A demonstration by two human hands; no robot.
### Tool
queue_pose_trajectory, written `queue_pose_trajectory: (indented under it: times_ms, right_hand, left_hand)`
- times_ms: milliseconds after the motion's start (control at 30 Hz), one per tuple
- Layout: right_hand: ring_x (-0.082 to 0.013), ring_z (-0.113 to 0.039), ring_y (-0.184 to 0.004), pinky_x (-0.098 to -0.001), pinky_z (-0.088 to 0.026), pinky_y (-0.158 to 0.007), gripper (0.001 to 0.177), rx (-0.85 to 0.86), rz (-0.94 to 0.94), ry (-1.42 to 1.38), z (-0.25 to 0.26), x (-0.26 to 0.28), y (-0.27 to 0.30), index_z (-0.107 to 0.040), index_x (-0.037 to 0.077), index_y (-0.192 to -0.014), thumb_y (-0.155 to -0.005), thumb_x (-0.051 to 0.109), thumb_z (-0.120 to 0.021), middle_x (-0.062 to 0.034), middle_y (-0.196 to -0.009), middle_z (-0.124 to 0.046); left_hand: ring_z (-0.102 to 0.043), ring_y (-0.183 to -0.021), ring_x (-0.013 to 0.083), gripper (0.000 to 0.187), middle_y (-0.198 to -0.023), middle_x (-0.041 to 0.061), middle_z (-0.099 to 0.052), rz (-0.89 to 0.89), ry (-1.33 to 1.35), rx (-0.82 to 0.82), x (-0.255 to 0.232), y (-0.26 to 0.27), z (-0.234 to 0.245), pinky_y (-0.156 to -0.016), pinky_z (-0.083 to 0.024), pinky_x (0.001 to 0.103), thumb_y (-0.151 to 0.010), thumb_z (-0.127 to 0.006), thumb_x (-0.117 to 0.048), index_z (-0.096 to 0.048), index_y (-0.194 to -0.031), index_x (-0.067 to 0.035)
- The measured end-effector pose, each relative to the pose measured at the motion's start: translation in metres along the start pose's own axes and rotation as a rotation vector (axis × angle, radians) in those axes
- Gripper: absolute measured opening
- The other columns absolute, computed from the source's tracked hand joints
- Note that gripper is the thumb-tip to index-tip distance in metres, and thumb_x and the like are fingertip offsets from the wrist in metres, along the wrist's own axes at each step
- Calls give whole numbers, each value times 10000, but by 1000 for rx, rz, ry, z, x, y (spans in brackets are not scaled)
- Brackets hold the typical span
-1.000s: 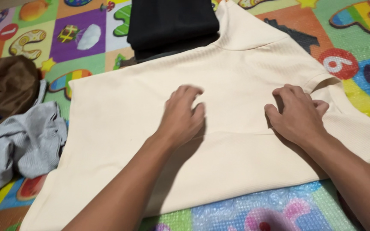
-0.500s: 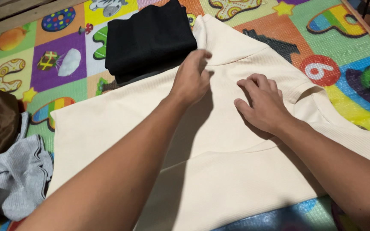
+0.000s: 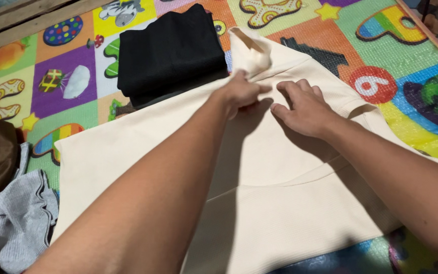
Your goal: The person folds a cream-colored shirt, a black garment, a grey piece of clothing, and brown trousers by hand on a colorful mat.
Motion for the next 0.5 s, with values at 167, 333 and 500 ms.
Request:
queue_pose_trajectory:
  times_ms: [167, 333, 500]
  right_hand:
    - [-346, -480, -1206, -490, -422, -1045, 696, 61, -55, 28, 0, 1, -2, -410, 165, -1525, -911, 423, -612, -147, -1346, -488]
    - [-355, -495, -1255, -489, -426, -1069, 697, 57, -80, 96, -1, -5, -10, -465, 109, -1464, -898, 464, -663, -158, -1356, -514]
    - [-345, -517, -1302, -444, -387, -1129, 626, 43, 149, 77, -15, -17, -36, -524, 43, -1418, -916, 383, -679, -199, -1385, -557]
  left_hand:
    - [-529, -521, 126, 259, -753, 88, -650, -16, -93, -10, 16, -8, 1, -465, -419, 319, -908, -682, -235, -635, -1066, -34]
    - [-581, -595, 150, 251, -769, 86, -626, -20, 278, 159, 33, 14, 3, -518, -480, 317, -903, -494, -203, -613, -1011, -11]
    - [-670, -698, 168, 337, -812, 94, -675, -35, 663, 125, 53, 53, 14, -645, -614, 332, -897, -457, -285, -609, -1041, -21]
Point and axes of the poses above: each hand's wrist, its own y-axis away from the middle knuckle, its own z-axis out of the back of the hand, x = y × z, the point moved 8 cm from there along -y, towards the middle knuckle
